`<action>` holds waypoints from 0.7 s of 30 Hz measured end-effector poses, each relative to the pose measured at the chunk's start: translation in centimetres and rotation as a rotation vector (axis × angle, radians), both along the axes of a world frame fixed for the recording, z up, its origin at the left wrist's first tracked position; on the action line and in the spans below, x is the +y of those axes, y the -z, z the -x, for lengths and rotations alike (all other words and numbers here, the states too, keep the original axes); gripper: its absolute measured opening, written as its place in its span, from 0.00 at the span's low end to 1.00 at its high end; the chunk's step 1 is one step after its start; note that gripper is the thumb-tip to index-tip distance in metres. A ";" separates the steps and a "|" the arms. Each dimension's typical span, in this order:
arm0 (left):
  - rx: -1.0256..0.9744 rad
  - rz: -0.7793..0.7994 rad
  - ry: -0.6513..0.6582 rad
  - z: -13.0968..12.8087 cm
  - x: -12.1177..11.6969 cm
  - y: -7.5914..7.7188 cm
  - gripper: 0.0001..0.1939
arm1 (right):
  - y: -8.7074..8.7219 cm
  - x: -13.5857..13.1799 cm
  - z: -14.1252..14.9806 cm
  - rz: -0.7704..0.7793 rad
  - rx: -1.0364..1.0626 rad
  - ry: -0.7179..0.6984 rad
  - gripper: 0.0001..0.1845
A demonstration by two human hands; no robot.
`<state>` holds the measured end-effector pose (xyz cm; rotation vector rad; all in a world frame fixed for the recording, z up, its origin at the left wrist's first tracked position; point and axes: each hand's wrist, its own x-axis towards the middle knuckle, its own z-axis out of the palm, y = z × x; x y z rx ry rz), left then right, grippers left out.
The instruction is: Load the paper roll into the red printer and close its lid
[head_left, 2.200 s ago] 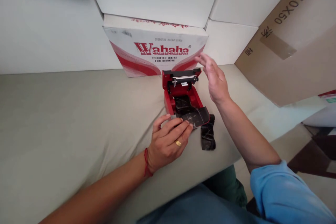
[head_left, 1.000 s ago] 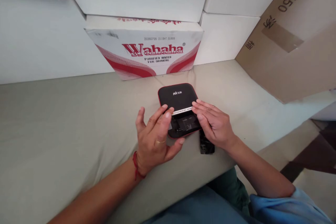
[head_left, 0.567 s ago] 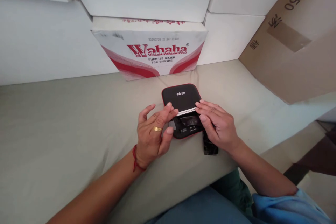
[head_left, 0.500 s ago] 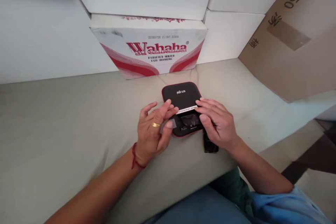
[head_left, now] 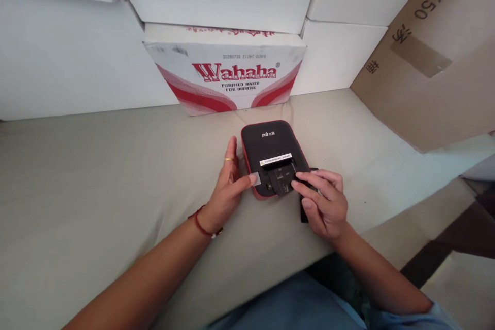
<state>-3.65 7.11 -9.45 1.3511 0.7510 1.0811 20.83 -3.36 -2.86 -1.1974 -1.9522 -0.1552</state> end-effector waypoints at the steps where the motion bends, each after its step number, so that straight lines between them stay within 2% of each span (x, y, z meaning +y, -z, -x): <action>1: -0.010 0.021 0.009 -0.1 -0.1 0.0 0.53 | -0.1 0.1 0.0 0.001 0.004 0.000 0.25; 5: -0.070 0.080 0.041 -0.5 -0.6 -0.5 0.51 | -0.7 0.7 0.0 -0.001 0.007 -0.024 0.21; 9: -0.089 0.066 0.041 -0.6 -0.5 -0.6 0.52 | -1.6 1.1 -0.2 0.011 -0.018 -0.070 0.18; 13: -0.092 0.022 0.013 -0.9 -0.3 0.0 0.52 | -3.7 1.9 -0.2 0.067 -0.039 -0.123 0.13; 15: -0.076 -0.013 0.001 -1.0 -0.2 0.1 0.52 | -5.4 3.0 -0.3 0.172 -0.066 -0.127 0.14; 17: -0.064 -0.034 0.003 -1.0 -0.1 0.2 0.53 | -7.3 4.8 -0.1 0.321 -0.126 -0.069 0.16; 21: -0.019 -0.058 -0.025 -1.0 0.0 0.7 0.52 | -9.7 9.4 1.2 0.586 -0.390 0.034 0.17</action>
